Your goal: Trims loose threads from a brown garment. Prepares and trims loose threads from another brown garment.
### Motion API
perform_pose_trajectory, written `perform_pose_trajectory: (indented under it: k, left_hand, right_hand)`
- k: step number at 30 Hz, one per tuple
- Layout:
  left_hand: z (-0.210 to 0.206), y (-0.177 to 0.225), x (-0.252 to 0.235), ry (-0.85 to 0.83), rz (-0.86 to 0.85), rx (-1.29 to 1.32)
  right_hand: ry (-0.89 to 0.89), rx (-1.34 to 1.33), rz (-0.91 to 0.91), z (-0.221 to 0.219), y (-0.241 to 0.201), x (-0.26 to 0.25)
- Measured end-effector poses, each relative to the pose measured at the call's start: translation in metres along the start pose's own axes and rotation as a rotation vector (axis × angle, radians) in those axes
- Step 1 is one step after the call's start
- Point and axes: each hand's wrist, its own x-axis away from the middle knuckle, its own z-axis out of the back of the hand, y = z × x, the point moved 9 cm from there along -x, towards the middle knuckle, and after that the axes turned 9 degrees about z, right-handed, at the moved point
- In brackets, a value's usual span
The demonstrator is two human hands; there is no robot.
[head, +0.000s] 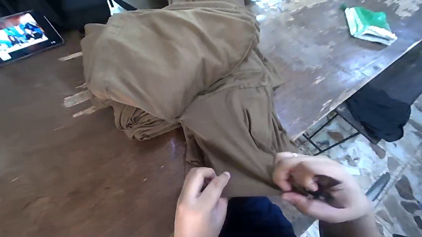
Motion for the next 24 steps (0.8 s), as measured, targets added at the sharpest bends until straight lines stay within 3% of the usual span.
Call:
perform_pose_trajectory:
  k: [6, 8, 13, 16, 20, 24]
  left_hand:
    - [0.009, -0.011, 0.004, 0.006, 0.079, 0.034]
    - [0.007, -0.021, 0.003, -0.014, 0.188, 0.090]
    - [-0.002, -0.045, 0.012, -0.022, 0.569, 0.868]
    - [-0.005, -0.042, 0.018, -0.007, 0.481, 1.051]
    - [0.001, -0.035, 0.019, 0.096, 0.378, 0.930]
    - [0.004, -0.035, 0.022, 0.220, 0.373, 0.910]
  right_hand:
    - [0.253, 0.231, 0.099, 0.017, 0.002, -0.024]
    - [0.327, 0.359, 0.089, 0.010, 0.016, -0.026]
    - [0.205, 0.634, -0.053, -0.033, 0.066, -0.015]
    - [0.201, 0.516, -0.058, -0.032, 0.055, -0.009]
    - [0.164, 0.324, -0.102, -0.037, 0.034, 0.001]
    - [0.091, 0.366, -0.139, -0.057, 0.034, 0.015]
